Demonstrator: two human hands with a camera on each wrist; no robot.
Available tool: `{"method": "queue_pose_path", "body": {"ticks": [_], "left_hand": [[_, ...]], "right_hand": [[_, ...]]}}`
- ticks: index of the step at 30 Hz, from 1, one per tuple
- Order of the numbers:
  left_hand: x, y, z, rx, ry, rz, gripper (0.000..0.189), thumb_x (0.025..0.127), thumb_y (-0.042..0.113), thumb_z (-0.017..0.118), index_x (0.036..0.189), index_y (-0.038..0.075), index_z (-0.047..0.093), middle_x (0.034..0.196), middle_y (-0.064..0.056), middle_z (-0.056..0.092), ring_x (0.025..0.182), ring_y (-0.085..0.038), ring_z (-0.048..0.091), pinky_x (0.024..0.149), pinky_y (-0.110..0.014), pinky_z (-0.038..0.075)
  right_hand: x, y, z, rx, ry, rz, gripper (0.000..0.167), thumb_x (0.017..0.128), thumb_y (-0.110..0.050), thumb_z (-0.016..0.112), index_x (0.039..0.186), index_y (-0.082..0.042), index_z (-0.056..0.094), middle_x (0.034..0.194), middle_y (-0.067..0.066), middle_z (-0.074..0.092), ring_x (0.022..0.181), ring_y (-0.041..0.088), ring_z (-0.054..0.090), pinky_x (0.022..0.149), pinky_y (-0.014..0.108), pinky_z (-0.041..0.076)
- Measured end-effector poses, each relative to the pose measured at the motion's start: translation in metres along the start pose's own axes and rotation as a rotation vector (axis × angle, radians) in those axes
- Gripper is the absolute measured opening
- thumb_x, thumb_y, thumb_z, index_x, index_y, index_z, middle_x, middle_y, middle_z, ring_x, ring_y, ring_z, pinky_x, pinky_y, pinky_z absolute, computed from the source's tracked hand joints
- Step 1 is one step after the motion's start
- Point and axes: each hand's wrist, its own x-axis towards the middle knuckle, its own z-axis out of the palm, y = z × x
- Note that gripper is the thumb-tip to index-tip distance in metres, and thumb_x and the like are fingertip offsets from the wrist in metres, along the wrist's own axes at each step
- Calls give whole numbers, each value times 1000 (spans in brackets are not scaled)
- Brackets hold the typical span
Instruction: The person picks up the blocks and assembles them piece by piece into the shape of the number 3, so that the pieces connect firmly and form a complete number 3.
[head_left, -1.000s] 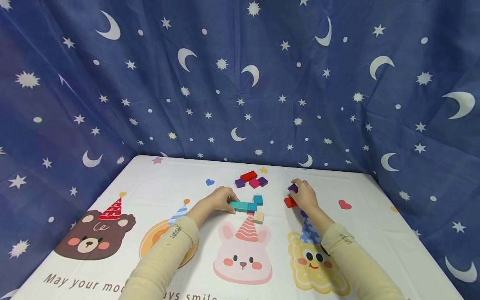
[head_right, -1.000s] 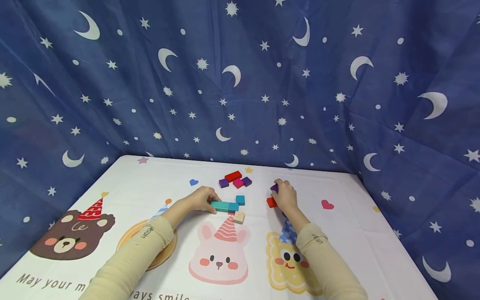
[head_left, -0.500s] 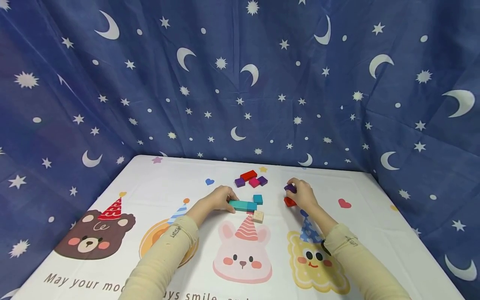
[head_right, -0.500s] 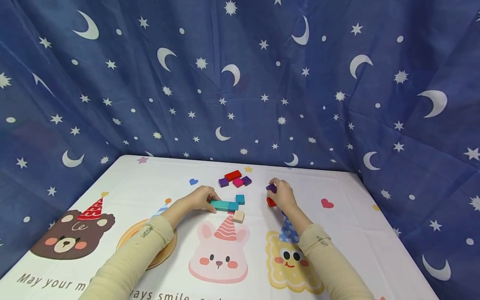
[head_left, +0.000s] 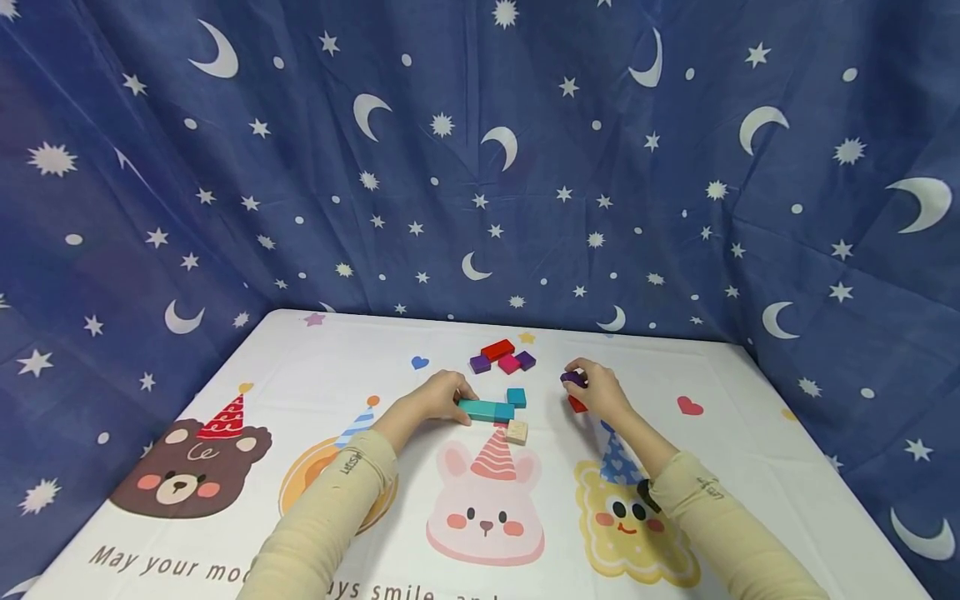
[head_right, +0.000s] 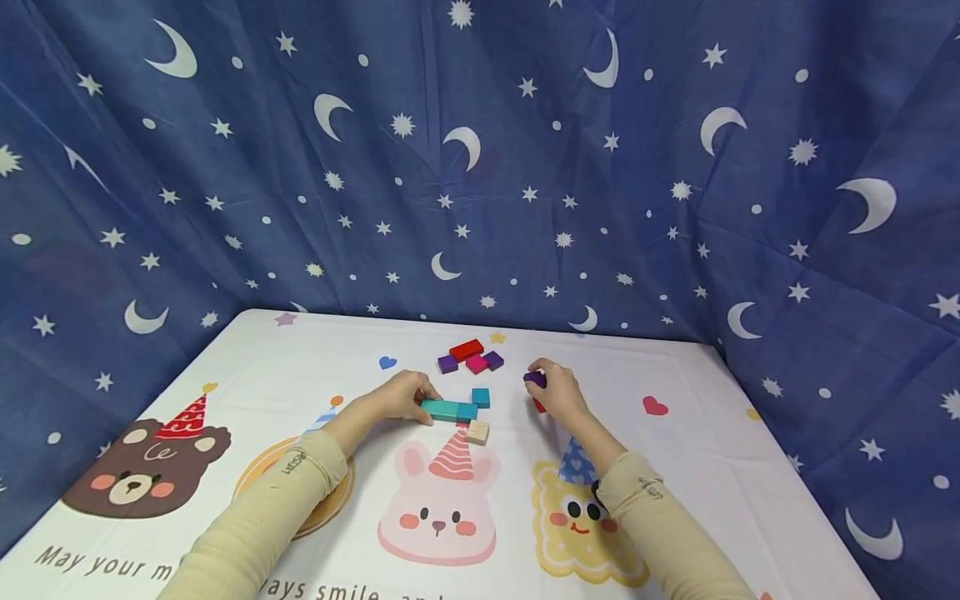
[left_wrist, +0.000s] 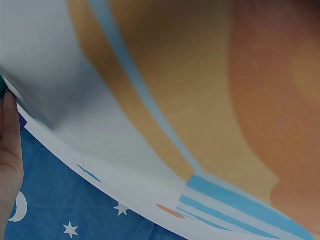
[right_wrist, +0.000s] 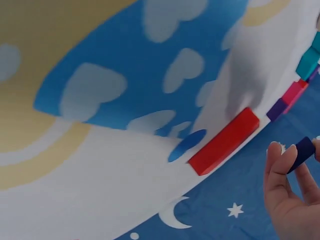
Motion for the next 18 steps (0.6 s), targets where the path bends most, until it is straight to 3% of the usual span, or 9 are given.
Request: {"method": "queue_pose_path", "body": {"ticks": [4, 9, 10, 14, 16, 18], "left_hand": [[0, -2, 1, -5, -5, -2, 33, 67, 11, 84, 98, 4, 74, 93, -5, 71, 76, -12, 55, 76, -24, 49], [1, -5, 1, -42, -27, 8, 32, 67, 12, 85, 97, 5, 74, 91, -4, 70, 75, -12, 55, 76, -26, 50], [5, -13, 4, -44, -21, 46, 33, 67, 16, 85, 96, 7, 75, 89, -1, 70, 74, -11, 54, 74, -24, 49], [6, -13, 2, -46, -24, 50, 34, 66, 18, 86, 96, 8, 75, 89, -1, 70, 74, -11, 53, 74, -24, 49], [6, -12, 1, -44, -17, 49, 34, 66, 17, 86, 97, 7, 75, 90, -2, 71, 74, -11, 54, 74, -25, 49], [2, -4, -2, -34, -21, 7, 34, 66, 13, 85, 97, 5, 74, 93, -5, 71, 75, -12, 55, 76, -26, 49]], "right_hand": [[-2, -5, 0, 59, -24, -16, 27, 87, -13, 66, 110, 1, 62, 99, 22, 66, 86, 28, 63, 72, 36, 56], [-5, -11, 0, 199, -61, 43, 30, 87, -17, 67, 109, 2, 61, 90, 19, 66, 73, 25, 64, 63, 33, 56], [-5, -12, 0, 243, -78, 58, 30, 87, -17, 67, 109, 2, 60, 88, 18, 66, 71, 25, 64, 62, 34, 56], [-6, -14, -1, 444, -131, 145, 31, 88, -13, 66, 113, 3, 56, 84, 15, 68, 67, 22, 64, 68, 39, 57], [-6, -14, -2, 516, -152, 177, 31, 89, -10, 63, 115, 4, 54, 89, 17, 69, 67, 17, 65, 73, 40, 56], [-6, -14, -3, 555, -174, 198, 32, 91, -8, 61, 119, 5, 52, 98, 22, 68, 69, 13, 66, 79, 42, 55]]}}
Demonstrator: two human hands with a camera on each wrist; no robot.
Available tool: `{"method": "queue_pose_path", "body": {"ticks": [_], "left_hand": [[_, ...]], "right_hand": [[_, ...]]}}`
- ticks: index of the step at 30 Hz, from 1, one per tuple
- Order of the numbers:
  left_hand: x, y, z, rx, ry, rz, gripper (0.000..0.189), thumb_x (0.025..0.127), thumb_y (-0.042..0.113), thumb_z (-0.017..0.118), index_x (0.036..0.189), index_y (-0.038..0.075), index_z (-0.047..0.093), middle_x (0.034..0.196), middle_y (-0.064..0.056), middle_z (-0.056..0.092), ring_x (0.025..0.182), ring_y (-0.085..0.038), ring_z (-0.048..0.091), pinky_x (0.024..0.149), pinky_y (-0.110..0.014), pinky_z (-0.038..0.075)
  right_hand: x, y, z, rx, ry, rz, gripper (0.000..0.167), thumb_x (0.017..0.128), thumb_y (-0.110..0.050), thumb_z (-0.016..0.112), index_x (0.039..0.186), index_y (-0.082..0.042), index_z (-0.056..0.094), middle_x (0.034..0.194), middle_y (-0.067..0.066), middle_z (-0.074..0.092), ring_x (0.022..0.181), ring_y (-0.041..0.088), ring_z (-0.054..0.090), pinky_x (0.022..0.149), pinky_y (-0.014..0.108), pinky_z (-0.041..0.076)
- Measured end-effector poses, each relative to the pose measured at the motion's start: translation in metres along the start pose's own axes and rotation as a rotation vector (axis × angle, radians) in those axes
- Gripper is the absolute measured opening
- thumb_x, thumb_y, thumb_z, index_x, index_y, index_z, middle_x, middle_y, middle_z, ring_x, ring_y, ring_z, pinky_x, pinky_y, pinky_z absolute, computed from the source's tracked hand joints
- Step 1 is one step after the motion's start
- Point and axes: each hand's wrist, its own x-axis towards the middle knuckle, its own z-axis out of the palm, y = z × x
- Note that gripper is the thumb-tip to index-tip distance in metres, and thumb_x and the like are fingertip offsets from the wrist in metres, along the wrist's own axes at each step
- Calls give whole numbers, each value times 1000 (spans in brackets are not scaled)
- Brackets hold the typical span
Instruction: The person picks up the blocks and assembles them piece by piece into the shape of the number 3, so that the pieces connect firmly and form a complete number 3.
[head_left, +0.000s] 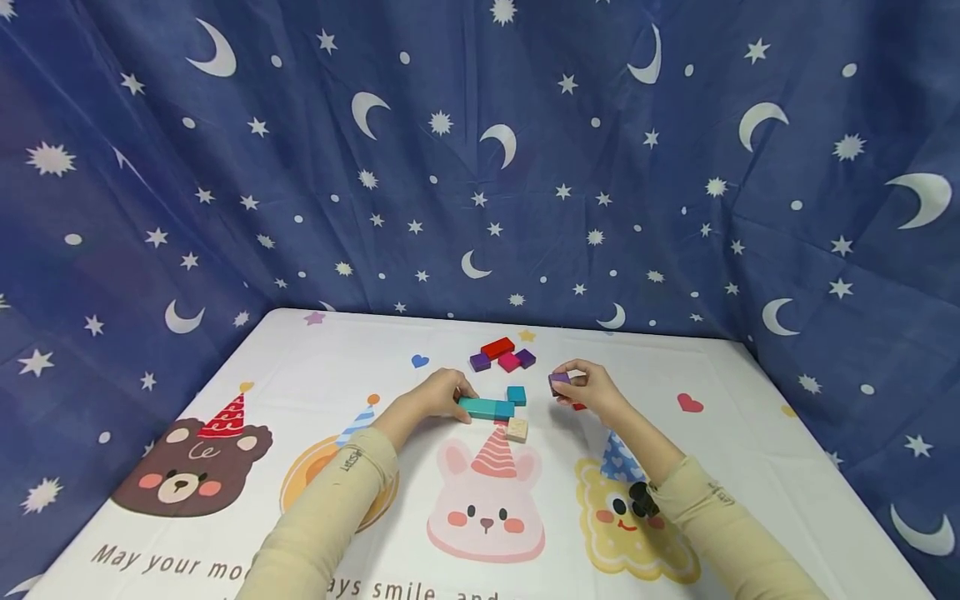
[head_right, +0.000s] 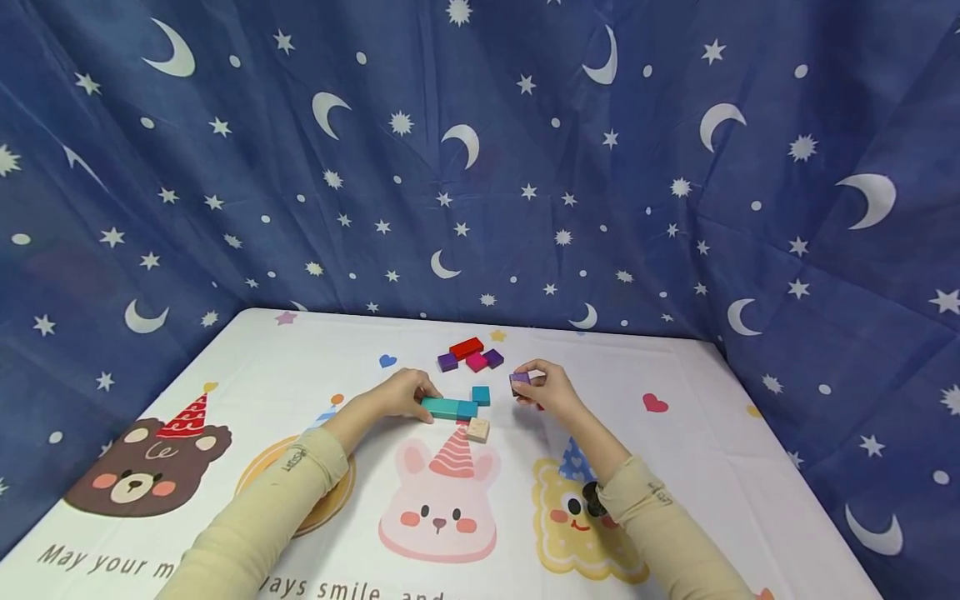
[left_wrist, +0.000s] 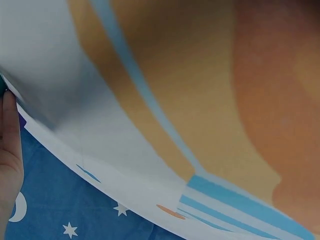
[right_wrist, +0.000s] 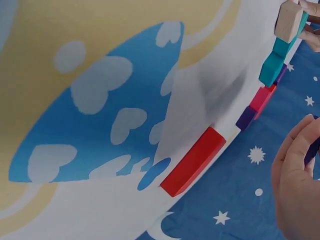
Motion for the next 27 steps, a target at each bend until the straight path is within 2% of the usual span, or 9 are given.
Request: {"method": "queue_pose_path", "body": {"ticks": [4, 6, 9, 13, 16, 18, 20, 24, 27], "left_hand": [[0, 1, 0, 23, 9, -7, 33, 67, 12, 85, 98, 5, 74, 93, -5, 70, 75, -10, 53, 74, -23, 48], [-1, 1, 0, 27, 10, -3, 34, 67, 12, 84, 98, 5, 74, 94, -5, 70, 75, -10, 53, 74, -22, 48], [-2, 2, 0, 24, 11, 6, 34, 67, 12, 84, 98, 5, 74, 94, -6, 70, 76, -11, 55, 75, -22, 48], [-2, 2, -1, 19, 2, 15, 34, 67, 12, 84, 98, 4, 74, 94, -6, 70, 77, -13, 56, 75, -23, 49], [-3, 1, -1, 18, -1, 13, 34, 67, 12, 84, 98, 4, 74, 94, -6, 70, 76, -12, 55, 75, -22, 48], [-2, 1, 0, 18, 0, 5, 35, 67, 12, 84, 99, 5, 74, 95, -6, 70, 76, -11, 55, 75, -22, 48], [0, 1, 0, 13, 1, -7, 35, 67, 12, 84, 99, 5, 74, 96, -5, 71, 76, -10, 54, 76, -23, 49], [1, 1, 1, 9, 7, -20, 35, 67, 12, 85, 100, 5, 74, 95, -5, 71, 75, -10, 54, 76, -24, 49], [1, 1, 1, 10, 13, -23, 35, 66, 12, 85, 99, 4, 74, 95, -6, 71, 75, -10, 55, 76, -25, 50]], "right_hand": [[0, -1, -1, 40, -34, 52, 41, 90, -8, 62, 127, 3, 50, 113, 26, 64, 78, 11, 68, 88, 42, 52], [-1, -1, -1, 45, -40, 71, 45, 87, -8, 65, 129, 1, 49, 112, 24, 65, 81, 12, 67, 87, 40, 52], [-4, -2, 0, 27, -25, 69, 48, 84, -6, 68, 129, 0, 51, 103, 17, 68, 79, 11, 63, 79, 32, 52], [-11, -2, 4, -40, -19, -32, 41, 84, -1, 66, 123, 7, 52, 92, 19, 66, 73, 12, 61, 72, 30, 55], [-17, -1, 11, -209, 18, -149, 34, 82, -2, 67, 113, 9, 55, 82, 16, 63, 68, 12, 56, 66, 27, 54], [-22, 0, 14, -329, 53, -208, 31, 80, -5, 69, 107, 6, 57, 78, 13, 61, 65, 13, 50, 58, 23, 46], [-24, 1, 17, -414, 76, -251, 29, 79, -8, 72, 104, 3, 61, 81, 11, 59, 65, 14, 45, 56, 22, 38], [-27, 0, 20, -441, 66, -289, 28, 78, -10, 74, 102, 1, 66, 89, 14, 58, 63, 13, 42, 55, 21, 35], [-29, 0, 21, -444, 68, -279, 28, 77, -9, 75, 102, 1, 67, 89, 15, 57, 64, 14, 43, 56, 22, 36]]}}
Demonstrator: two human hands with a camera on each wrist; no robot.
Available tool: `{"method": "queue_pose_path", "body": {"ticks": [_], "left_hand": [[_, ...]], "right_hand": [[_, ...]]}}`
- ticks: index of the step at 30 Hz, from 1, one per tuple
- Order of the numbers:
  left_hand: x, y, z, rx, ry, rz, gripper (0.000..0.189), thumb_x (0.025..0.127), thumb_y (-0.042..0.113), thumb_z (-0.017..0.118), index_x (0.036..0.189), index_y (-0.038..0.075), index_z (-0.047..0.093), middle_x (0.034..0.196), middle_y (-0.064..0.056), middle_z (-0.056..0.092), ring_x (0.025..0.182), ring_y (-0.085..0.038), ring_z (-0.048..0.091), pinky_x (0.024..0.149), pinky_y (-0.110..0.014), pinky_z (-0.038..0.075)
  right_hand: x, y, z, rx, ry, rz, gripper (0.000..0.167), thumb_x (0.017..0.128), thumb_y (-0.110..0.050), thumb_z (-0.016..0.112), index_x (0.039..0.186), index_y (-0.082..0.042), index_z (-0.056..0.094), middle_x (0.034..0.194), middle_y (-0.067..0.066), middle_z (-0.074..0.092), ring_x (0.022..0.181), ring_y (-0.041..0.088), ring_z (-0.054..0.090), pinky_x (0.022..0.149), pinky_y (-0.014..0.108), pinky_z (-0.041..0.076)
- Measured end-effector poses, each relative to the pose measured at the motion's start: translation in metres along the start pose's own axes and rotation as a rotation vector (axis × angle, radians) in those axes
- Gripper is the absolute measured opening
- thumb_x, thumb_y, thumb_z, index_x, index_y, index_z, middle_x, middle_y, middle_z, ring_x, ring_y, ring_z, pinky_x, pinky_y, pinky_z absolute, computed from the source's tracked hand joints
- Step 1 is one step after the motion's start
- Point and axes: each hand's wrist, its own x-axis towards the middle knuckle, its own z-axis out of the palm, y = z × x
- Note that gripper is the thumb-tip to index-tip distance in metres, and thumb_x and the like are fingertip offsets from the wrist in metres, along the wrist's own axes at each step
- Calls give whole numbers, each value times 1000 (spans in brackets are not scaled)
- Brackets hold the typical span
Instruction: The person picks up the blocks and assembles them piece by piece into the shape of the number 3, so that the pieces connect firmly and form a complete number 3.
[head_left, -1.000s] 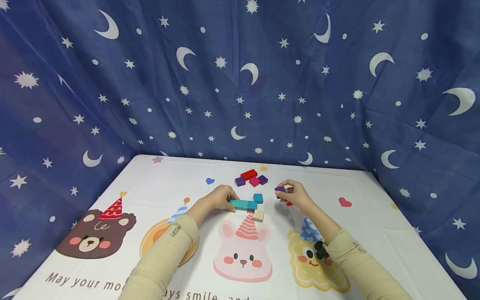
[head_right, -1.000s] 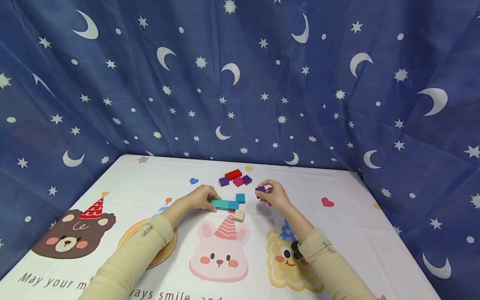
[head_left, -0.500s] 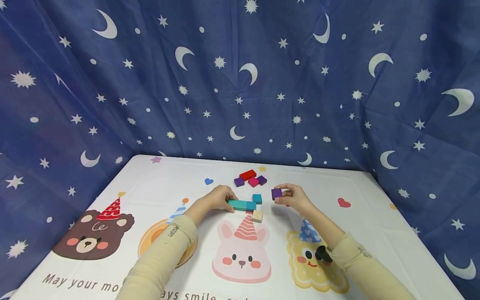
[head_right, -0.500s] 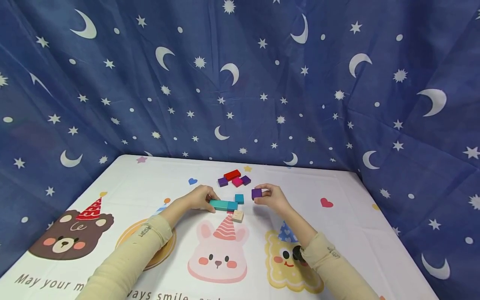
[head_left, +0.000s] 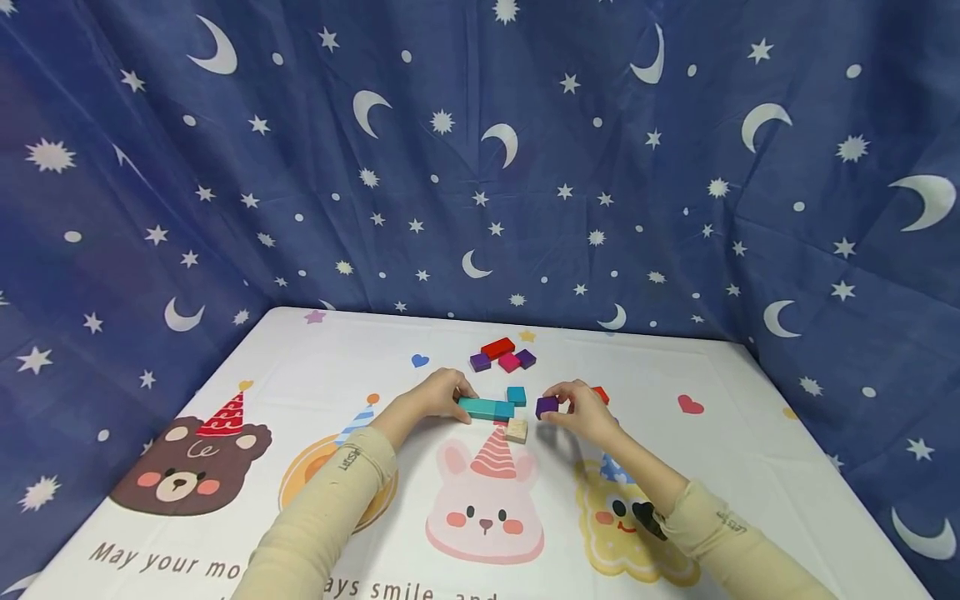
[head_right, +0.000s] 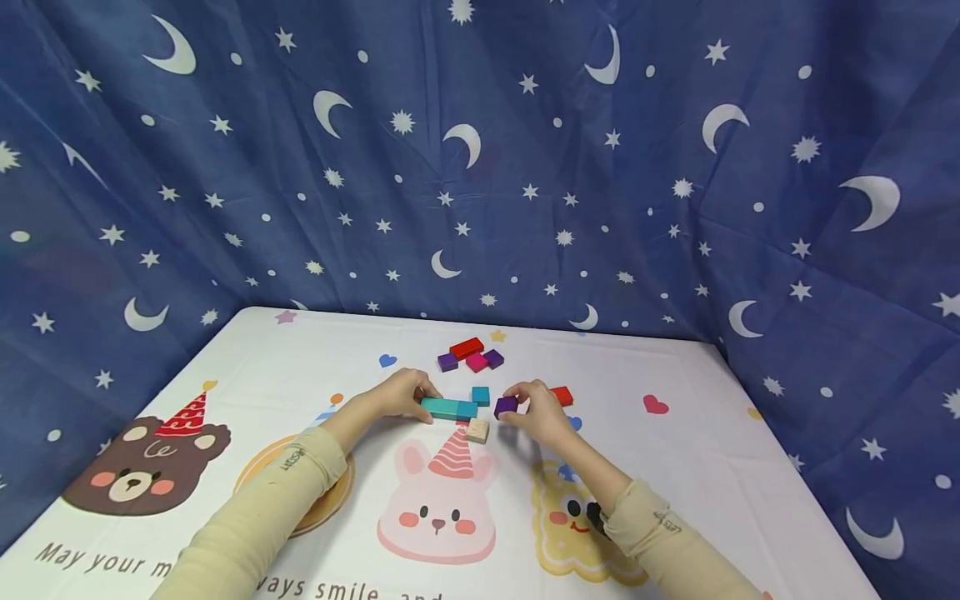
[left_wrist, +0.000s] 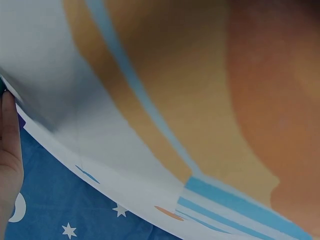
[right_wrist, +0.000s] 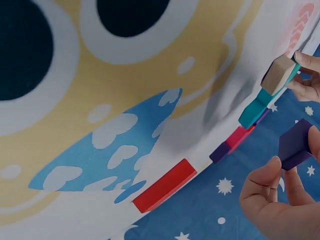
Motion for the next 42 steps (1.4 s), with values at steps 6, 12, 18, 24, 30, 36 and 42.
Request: {"method": "queue_pose_path", "body": {"ticks": [6, 12, 18, 24, 30, 36, 42], "left_hand": [[-1, 1, -1, 1, -1, -9, 36, 67, 12, 85, 100, 4, 73, 96, -6, 71, 77, -10, 55, 78, -25, 50], [-1, 0, -1, -1, -5, 7, 36, 67, 12, 85, 100, 4, 73, 97, -6, 70, 76, -10, 54, 75, -23, 49], [0, 1, -1, 0, -12, 20, 35, 67, 12, 84, 100, 4, 73, 96, -6, 71, 76, -10, 55, 75, -23, 49], [1, 0, -1, 4, -8, 14, 35, 67, 12, 84, 100, 5, 73, 96, -6, 71, 77, -11, 56, 78, -26, 50], [1, -2, 1, -2, -6, 2, 36, 66, 11, 85, 100, 5, 74, 96, -5, 71, 77, -11, 55, 78, -26, 50], [0, -1, 1, -1, 1, 9, 36, 66, 11, 85, 99, 4, 73, 96, -6, 71, 76, -10, 54, 77, -25, 50], [-1, 1, 1, 2, 2, -1, 36, 67, 11, 84, 100, 4, 73, 97, -6, 71, 76, -11, 56, 77, -25, 50]], "right_hand": [[-8, -1, 4, -23, -14, 24, 28, 76, -8, 76, 101, 0, 67, 86, 13, 57, 65, 14, 45, 55, 21, 38], [-16, -8, 15, -29, -82, 48, 25, 76, -10, 77, 98, -5, 67, 84, 7, 56, 69, 14, 45, 55, 20, 38], [-20, -16, 23, -42, -87, 57, 23, 75, -9, 78, 94, -7, 66, 81, 3, 53, 72, 15, 45, 59, 20, 40], [-23, -21, 28, -88, -112, 50, 22, 74, -10, 79, 91, -7, 65, 81, 2, 54, 71, 13, 47, 61, 20, 44], [-27, -24, 33, -126, -135, 19, 24, 73, -12, 79, 90, -5, 64, 82, 2, 56, 71, 12, 48, 62, 21, 45], [-29, -26, 36, -129, -164, -29, 24, 71, -12, 81, 88, -6, 66, 81, 0, 58, 70, 13, 48, 60, 18, 42], [-31, -27, 39, -156, -194, -58, 25, 71, -16, 82, 89, -6, 67, 77, 0, 59, 69, 12, 47, 61, 19, 44]]}}
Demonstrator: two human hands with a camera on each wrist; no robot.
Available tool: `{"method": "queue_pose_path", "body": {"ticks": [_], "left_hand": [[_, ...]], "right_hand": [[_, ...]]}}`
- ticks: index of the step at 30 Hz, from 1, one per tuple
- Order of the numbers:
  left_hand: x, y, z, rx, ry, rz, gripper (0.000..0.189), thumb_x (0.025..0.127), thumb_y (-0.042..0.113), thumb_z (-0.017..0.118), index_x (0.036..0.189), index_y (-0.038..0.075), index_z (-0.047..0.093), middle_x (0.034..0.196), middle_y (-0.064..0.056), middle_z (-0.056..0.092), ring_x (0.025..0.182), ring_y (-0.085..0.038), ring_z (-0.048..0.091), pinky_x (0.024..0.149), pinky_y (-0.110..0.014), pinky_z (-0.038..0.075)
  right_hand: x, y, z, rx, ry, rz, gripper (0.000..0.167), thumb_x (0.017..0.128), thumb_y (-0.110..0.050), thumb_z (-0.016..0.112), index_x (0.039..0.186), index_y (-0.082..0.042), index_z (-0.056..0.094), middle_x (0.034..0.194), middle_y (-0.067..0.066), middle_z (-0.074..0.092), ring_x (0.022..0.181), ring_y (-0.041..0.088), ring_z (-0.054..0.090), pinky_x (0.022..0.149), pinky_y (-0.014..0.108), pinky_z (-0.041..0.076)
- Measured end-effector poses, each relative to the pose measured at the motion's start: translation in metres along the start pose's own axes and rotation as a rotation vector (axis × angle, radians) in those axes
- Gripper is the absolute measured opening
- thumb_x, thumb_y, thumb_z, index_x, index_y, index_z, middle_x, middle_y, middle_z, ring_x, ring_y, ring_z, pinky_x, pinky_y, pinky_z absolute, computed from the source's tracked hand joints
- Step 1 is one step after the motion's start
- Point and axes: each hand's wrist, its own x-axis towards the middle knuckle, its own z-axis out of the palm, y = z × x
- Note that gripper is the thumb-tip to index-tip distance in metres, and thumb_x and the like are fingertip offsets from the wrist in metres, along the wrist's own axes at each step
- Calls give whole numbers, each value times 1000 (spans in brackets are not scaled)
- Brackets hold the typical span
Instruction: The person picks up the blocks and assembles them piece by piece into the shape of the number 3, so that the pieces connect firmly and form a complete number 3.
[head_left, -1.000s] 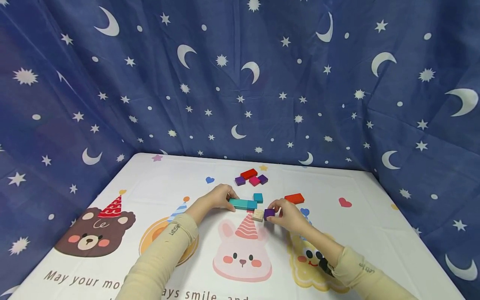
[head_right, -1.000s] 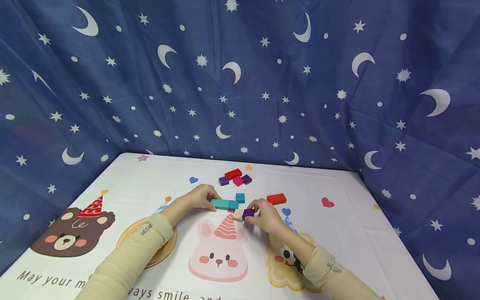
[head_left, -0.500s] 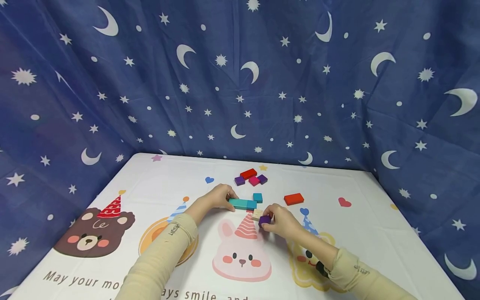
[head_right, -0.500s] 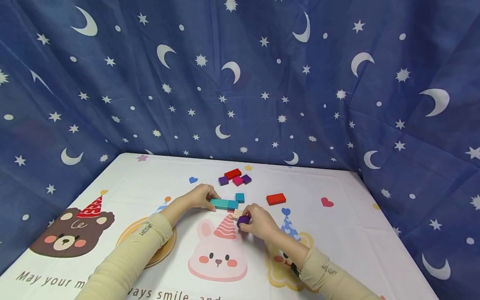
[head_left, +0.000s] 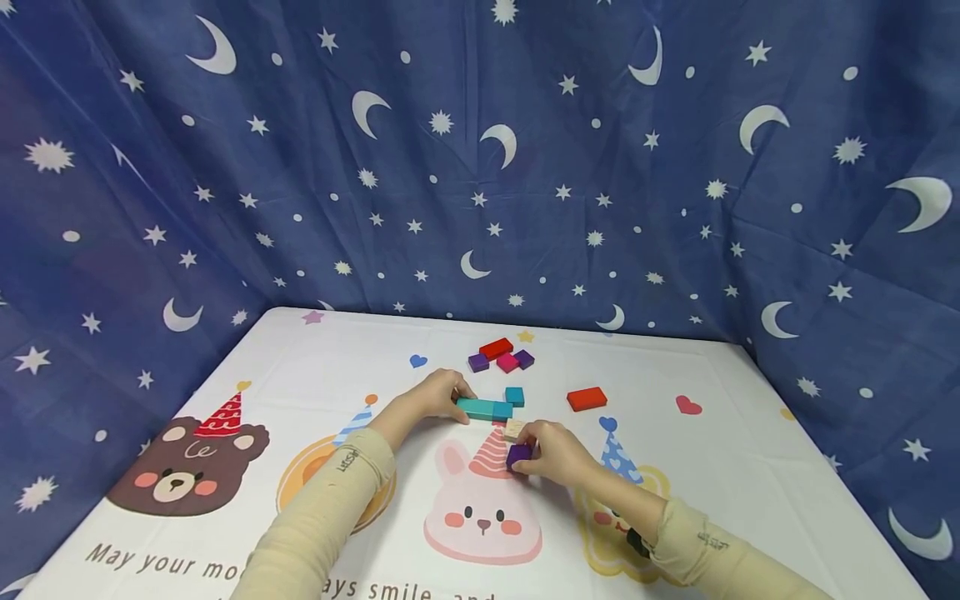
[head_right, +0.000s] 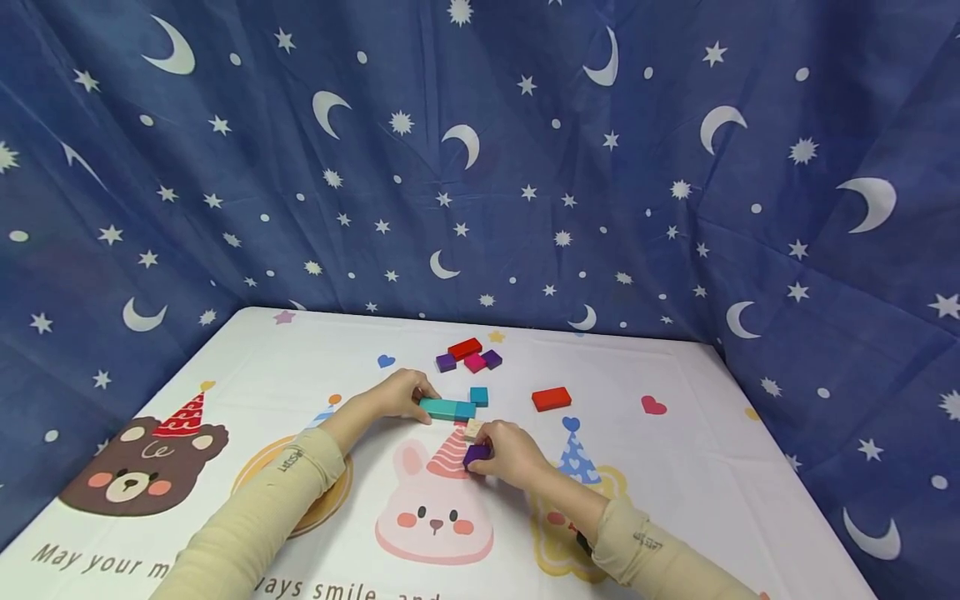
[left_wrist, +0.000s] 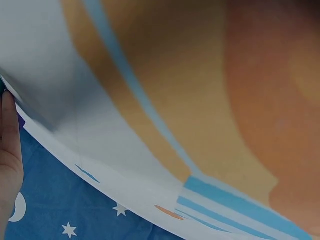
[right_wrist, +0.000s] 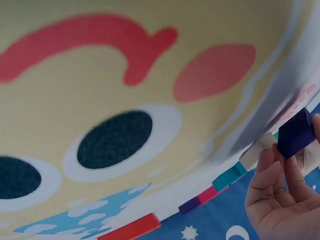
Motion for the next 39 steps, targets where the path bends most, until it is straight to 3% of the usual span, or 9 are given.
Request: {"method": "queue_pose_path", "body": {"ticks": [11, 18, 25, 30, 39], "left_hand": [[1, 2, -1, 11, -5, -2, 36, 67, 12, 84, 100, 4, 73, 96, -6, 70, 76, -11, 53, 76, -24, 49], [1, 2, -1, 13, -3, 1, 35, 67, 11, 84, 100, 4, 73, 96, -6, 70, 76, -11, 55, 77, -25, 50], [0, 2, 0, 7, -7, -22, 35, 68, 11, 84, 100, 5, 73, 96, -5, 70, 77, -12, 54, 79, -26, 49], [0, 1, 0, 14, 0, -24, 35, 67, 12, 84, 100, 5, 73, 96, -5, 71, 76, -11, 53, 78, -26, 49], [-1, 1, 0, 10, 2, -7, 34, 68, 12, 84, 99, 5, 74, 95, -5, 71, 76, -11, 53, 77, -25, 49]], "right_hand": [[-4, -3, 5, -193, 1, -111, 36, 70, -20, 83, 95, -2, 65, 87, 6, 65, 74, 13, 55, 73, 30, 54], [-5, 2, 3, -99, -59, -84, 38, 68, -15, 84, 96, 1, 65, 85, 6, 64, 74, 14, 53, 70, 28, 53], [-3, 4, -1, -41, -86, -68, 27, 69, -9, 82, 88, 0, 66, 75, 3, 62, 66, 10, 50, 61, 21, 49], [-1, 2, 3, 15, -39, -61, 25, 69, -7, 81, 87, 1, 66, 72, 3, 62, 64, 10, 50, 57, 18, 46], [5, -3, 9, -40, 51, -53, 25, 68, -9, 83, 83, 0, 65, 70, 2, 58, 63, 10, 46, 57, 18, 42]]}}
